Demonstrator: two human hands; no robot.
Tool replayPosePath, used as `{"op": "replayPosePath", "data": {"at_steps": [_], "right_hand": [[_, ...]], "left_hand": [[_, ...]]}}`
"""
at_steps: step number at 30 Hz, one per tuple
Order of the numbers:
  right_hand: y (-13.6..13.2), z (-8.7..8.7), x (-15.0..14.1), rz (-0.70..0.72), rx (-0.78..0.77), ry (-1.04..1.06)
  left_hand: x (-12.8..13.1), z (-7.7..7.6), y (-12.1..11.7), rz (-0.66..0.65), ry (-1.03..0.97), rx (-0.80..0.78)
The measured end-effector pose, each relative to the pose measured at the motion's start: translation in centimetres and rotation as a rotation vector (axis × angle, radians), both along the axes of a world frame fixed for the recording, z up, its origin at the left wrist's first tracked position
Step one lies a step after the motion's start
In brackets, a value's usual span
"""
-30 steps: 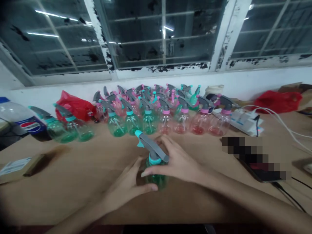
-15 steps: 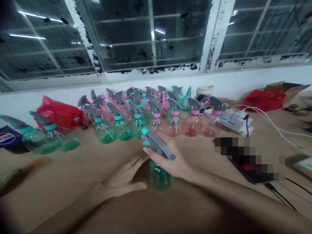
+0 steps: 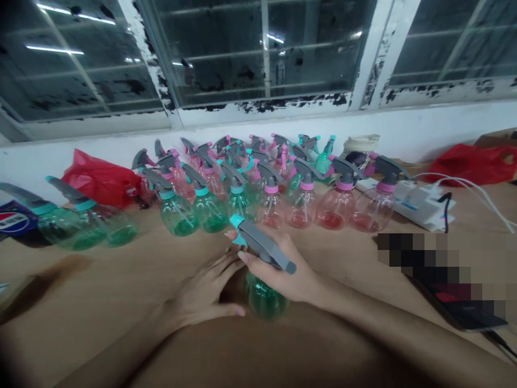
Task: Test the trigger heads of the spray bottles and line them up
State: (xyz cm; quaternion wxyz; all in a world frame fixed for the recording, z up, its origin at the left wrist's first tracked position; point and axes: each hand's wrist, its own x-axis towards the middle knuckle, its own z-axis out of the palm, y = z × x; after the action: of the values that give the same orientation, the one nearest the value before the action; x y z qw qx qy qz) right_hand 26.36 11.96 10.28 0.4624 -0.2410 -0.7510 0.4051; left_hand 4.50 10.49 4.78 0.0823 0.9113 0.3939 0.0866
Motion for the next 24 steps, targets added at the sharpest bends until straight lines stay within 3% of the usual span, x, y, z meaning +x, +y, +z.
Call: {"op": "replayPosePath", "data": {"at_steps": [6, 14, 20, 24], "right_hand": [[-0.28, 0.55, -0.31, -0.042, -0.058, -0.02], [-0.53, 0.61, -0.44, -0.154, -0.012, -0.05], [-0.5, 0.54, -0.28, -0.075, -0.071, -0.035], [-0.63, 0.66, -0.19, -0.105, -0.004, -0.036]], "left_hand": [[0.14, 0.43, -0.04, 0.009, 0.03, -0.012], [0.29, 0.48, -0.2, -0.003, 0.023, 0.006], [0.27, 0.41, -0.33, 0.009, 0.013, -0.005], [0.21, 0.36, -0.38, 0.016, 0.012, 0.0]]}}
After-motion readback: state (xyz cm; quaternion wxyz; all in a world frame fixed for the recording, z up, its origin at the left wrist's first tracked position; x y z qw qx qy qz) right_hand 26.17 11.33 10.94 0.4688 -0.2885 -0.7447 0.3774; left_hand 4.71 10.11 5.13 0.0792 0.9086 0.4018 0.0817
